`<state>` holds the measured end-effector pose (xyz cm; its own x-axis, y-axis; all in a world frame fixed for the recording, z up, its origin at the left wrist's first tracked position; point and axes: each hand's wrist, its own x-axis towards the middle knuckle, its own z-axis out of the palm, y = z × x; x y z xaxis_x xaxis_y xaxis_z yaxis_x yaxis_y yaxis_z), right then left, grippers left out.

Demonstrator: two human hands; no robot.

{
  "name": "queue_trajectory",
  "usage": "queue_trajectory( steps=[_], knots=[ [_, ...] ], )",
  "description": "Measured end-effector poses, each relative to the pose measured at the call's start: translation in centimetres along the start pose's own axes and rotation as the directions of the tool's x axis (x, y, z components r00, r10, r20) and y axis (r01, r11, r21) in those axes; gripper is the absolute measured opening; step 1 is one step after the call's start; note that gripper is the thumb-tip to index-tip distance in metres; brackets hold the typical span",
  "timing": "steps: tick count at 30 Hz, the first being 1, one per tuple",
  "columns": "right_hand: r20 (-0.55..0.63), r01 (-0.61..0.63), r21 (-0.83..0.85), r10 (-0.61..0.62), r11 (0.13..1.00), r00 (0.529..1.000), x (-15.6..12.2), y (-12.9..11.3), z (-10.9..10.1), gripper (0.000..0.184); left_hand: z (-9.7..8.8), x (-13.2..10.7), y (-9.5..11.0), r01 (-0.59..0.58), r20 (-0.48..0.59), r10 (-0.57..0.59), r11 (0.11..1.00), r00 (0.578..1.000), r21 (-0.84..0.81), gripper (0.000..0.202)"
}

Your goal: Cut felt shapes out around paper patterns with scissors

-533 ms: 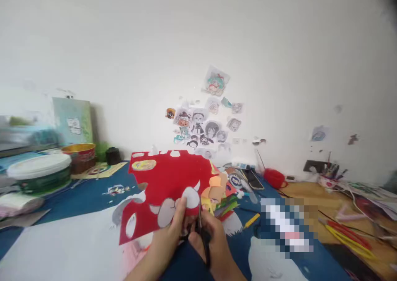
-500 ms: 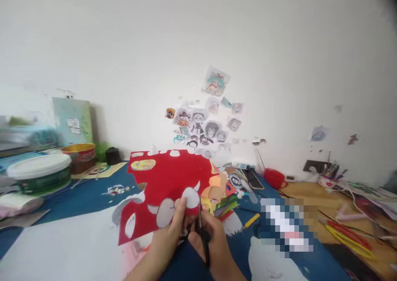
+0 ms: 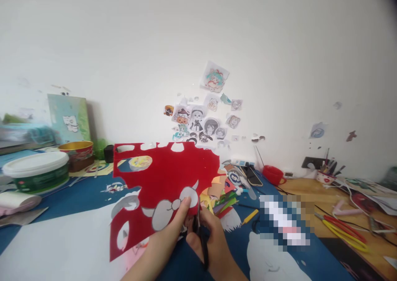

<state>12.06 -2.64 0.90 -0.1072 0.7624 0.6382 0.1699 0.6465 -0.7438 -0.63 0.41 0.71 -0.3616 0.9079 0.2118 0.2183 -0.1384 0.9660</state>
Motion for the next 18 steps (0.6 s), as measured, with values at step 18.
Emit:
queue_trajectory(
  steps=[18],
  knots=[
    [0.055,-0.105,0.231,0.094,0.967,0.994,0.1,-0.6,0.0,0.034,0.1,-1.4,3.0,0.154,-0.023,-0.153,0.988,0.988,0.020,0.040]
  ],
)
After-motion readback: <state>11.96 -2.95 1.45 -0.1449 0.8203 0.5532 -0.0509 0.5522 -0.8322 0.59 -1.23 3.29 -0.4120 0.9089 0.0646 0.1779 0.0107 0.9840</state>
